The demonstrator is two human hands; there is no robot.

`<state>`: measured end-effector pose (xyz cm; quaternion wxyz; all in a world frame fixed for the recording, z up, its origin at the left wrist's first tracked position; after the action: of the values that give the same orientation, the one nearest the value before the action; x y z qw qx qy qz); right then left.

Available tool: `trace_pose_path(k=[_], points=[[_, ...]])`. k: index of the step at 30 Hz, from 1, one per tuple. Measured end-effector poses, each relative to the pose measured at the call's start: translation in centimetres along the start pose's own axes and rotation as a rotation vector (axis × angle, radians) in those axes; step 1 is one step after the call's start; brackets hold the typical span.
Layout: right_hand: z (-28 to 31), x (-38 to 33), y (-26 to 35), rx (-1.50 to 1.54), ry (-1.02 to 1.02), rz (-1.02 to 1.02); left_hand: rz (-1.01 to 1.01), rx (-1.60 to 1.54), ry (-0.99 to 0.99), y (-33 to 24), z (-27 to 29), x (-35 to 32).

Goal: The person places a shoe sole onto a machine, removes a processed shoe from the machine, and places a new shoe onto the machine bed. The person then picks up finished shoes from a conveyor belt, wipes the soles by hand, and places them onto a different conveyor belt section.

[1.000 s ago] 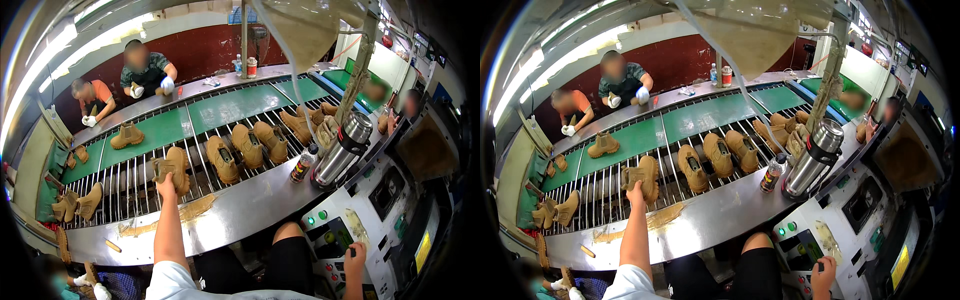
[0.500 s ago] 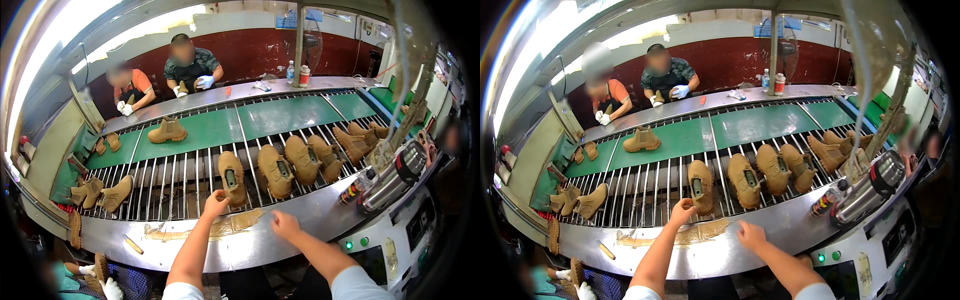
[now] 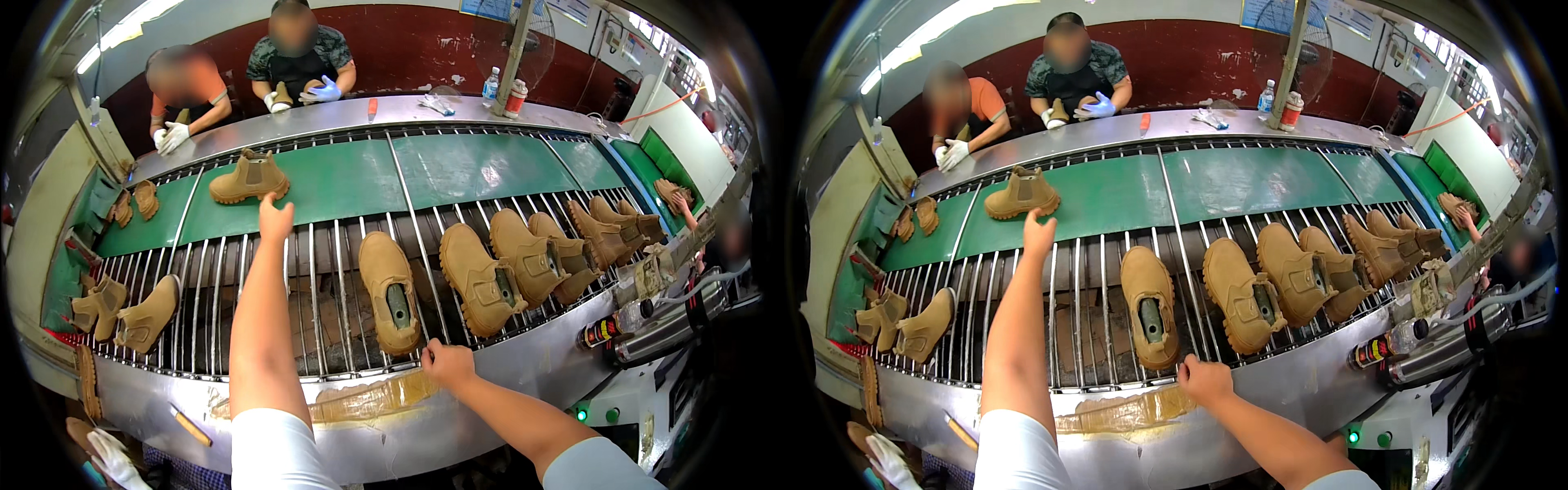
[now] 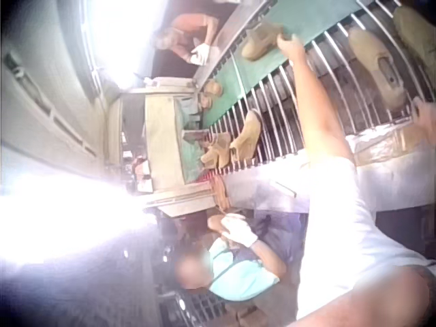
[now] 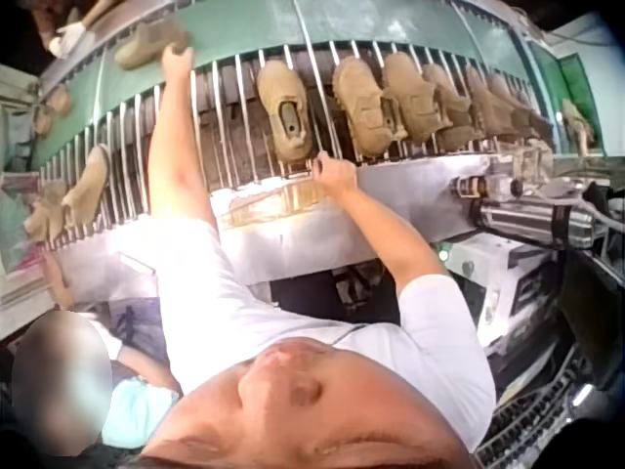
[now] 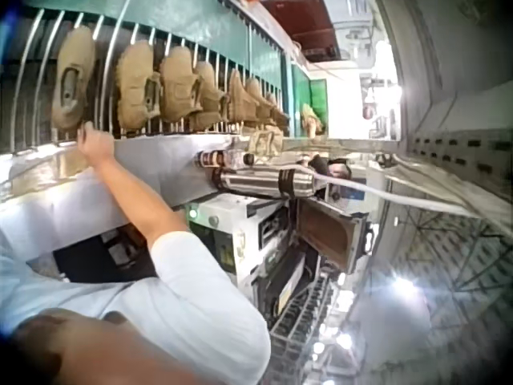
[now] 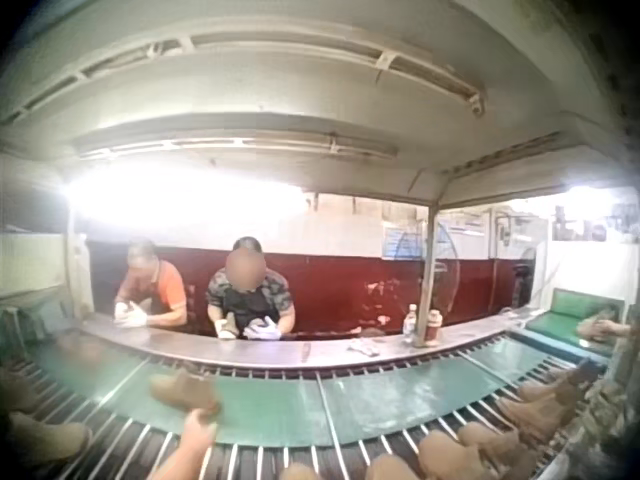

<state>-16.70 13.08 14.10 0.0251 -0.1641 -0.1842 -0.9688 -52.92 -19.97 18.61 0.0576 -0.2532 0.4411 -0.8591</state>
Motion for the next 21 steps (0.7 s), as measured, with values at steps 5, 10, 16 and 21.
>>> trace_pose_path(k=[5,10,16,21], points=[[-0.6,0.0,-0.5,0.004,0.018,-0.002,0.097,0.0,-0.043,-1.0,-2.7,4.7],[-0.2,0.6,0.0,0.021,0.058,0.017,0.141,-0.03,0.022,-0.4,-3.6,9.1],[-0.2,1.1,0.1,0.076,0.066,0.033,0.07,0.202,0.048,-0.9,-4.7,13.0],[-0.1,1.2,0.1,0.086,0.148,-0.006,0.043,0.285,0.085,0.2,-6.7,16.4]])
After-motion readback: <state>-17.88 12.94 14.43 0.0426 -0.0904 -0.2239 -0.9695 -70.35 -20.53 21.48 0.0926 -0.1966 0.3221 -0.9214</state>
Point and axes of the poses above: each hand's wrist, its own x-axis towards the middle knuckle, its own z-axis out of the back of the hand, y = z × x, the point moved 6 cm from there along x, towards the middle knuckle, and after that the axes turned 4 degrees about -y, right-handed, at the moved point
